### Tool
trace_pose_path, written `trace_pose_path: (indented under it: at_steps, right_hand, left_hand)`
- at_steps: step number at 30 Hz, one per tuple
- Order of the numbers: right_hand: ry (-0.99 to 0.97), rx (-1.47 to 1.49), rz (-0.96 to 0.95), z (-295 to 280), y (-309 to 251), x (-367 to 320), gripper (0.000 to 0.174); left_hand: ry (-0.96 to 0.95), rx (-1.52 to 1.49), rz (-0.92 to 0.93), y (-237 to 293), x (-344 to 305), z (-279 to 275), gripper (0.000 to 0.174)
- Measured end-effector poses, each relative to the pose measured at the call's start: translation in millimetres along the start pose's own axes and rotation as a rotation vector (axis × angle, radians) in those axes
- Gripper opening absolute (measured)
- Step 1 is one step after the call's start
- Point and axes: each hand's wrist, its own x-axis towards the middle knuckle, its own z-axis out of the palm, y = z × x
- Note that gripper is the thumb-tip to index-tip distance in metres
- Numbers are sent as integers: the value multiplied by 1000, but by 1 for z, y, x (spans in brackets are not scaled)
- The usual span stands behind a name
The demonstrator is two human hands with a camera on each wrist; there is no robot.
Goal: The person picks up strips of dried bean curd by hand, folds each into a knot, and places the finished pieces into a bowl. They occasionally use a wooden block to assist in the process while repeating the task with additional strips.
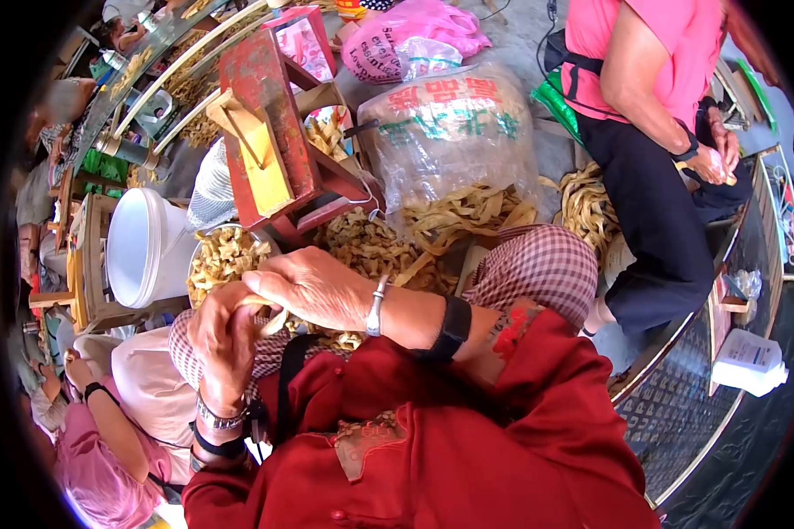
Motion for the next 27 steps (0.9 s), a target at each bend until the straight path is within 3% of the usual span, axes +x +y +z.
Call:
trace_pose_path:
  at_steps: [1, 2, 4, 8, 12, 13, 14, 16, 18, 20, 21, 22, 25, 26, 27]
  right_hand:
    - [-23, -57, -59, -3, 0, -1, 30]
    - [-44, -116, -120, -5, 0, -1, 24]
    - [-2, -96, -158, -2, 5, 0, 22]
    - [14, -88, -153, -1, 5, 1, 21]
    - [-37, -46, -89, -10, 6, 1, 23]
    - [-4, -15, -138, -7, 6, 1, 24]
    - [19, -19, -130, -6, 7, 1, 24]
    - [66, -22, -116, -3, 13, -1, 25]
    - [96, 17, -109, 1, 14, 1, 21]
    - [94, -60, -110, 2, 17, 1, 19]
    - [127, -55, -92, 4, 12, 2, 17]
    - [134, -83, -84, 3, 12, 1, 17]
    - [167, -16, 4, 3, 12, 1, 27]
    - [199, 51, 53, 5, 14, -1, 33]
    - [201, -12, 31, 3, 14, 0, 39]
  left_hand:
    - [5, -127, -156, 2, 1, 0, 11]
    - [70, -513, -348, -4, -6, 10, 12]
    - [28, -1060, -693, -1, 4, 0, 16]
    - [-25, -1641, -679, -12, 1, 12, 28]
    - [-168, -1559, -682, 1, 7, -2, 43]
    - [-212, -1430, -632, 0, 5, -4, 44]
    - [-136, -1293, -603, 6, 4, 0, 42]
    - [-71, -853, -380, -3, 3, 14, 45]
    - [-113, -615, -324, 0, 8, 9, 53]
    - [-32, -512, -204, 2, 15, 13, 49]
    - [-42, -603, -259, 1, 12, 17, 49]
    - [-41, -628, -189, -9, 11, 22, 44]
    - [-112, -912, -277, -17, 7, 25, 45]
    - [-180, -1158, -521, -12, 4, 18, 46]
    - [-233, -1209, -556, -14, 2, 16, 48]
